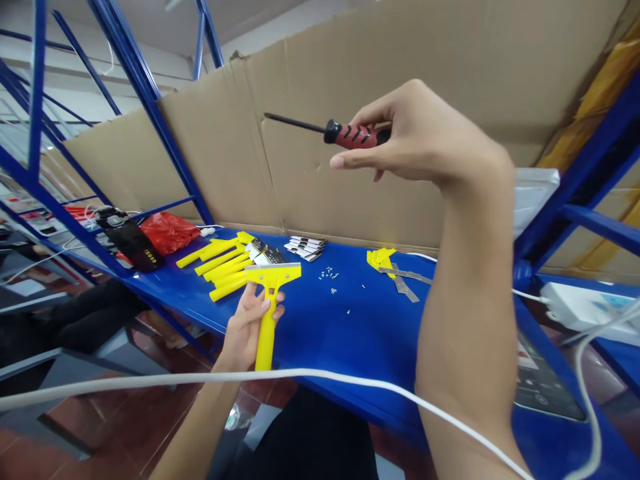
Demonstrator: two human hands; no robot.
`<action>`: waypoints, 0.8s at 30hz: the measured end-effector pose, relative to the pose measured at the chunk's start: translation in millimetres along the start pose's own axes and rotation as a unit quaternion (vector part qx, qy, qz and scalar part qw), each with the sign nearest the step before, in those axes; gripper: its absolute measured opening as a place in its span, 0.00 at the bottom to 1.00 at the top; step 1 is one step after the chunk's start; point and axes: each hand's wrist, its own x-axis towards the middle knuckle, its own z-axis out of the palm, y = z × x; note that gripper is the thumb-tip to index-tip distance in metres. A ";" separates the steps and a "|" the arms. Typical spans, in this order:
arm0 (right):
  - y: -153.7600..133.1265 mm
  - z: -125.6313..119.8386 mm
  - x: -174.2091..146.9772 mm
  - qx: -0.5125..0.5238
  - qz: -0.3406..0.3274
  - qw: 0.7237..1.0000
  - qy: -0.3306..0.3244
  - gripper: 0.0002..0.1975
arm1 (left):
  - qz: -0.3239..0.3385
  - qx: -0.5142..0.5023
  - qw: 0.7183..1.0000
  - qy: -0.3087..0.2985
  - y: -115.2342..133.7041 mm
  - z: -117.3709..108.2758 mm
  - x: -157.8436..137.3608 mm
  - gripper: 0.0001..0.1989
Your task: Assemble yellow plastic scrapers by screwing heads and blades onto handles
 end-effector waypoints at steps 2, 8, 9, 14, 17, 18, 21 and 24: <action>0.9 3.9 3.8 0.019 -0.012 1.000 0.004 0.21 | -0.003 0.006 1.000 0.007 1.1 1.8 0.7 0.30; -3.9 21.3 14.6 0.129 -0.025 0.987 -0.094 0.23 | -0.043 -0.014 0.999 -0.019 10.7 20.7 26.6 0.23; -4.0 24.5 16.2 0.141 -0.019 0.984 -0.107 0.23 | -0.058 -0.025 0.997 -0.039 13.5 28.2 34.9 0.23; 2.2 32.5 22.6 0.176 -0.018 0.972 -0.154 0.22 | -0.117 -0.139 0.977 -0.114 27.6 74.8 83.2 0.22; 7.8 30.3 23.8 0.190 -0.036 0.961 -0.196 0.20 | -0.150 -0.219 0.953 -0.149 30.5 93.2 110.0 0.21; 9.4 29.5 23.9 0.189 -0.040 0.960 -0.203 0.20 | -0.159 -0.227 0.947 -0.160 29.8 96.3 117.7 0.20; 13.1 30.3 25.1 0.169 -0.040 0.966 -0.192 0.21 | -0.194 -0.199 0.938 -0.206 23.2 98.5 136.1 0.13; 16.3 35.5 28.2 0.139 -0.038 0.975 -0.169 0.22 | -0.227 -0.156 0.929 -0.248 13.5 96.4 145.9 0.12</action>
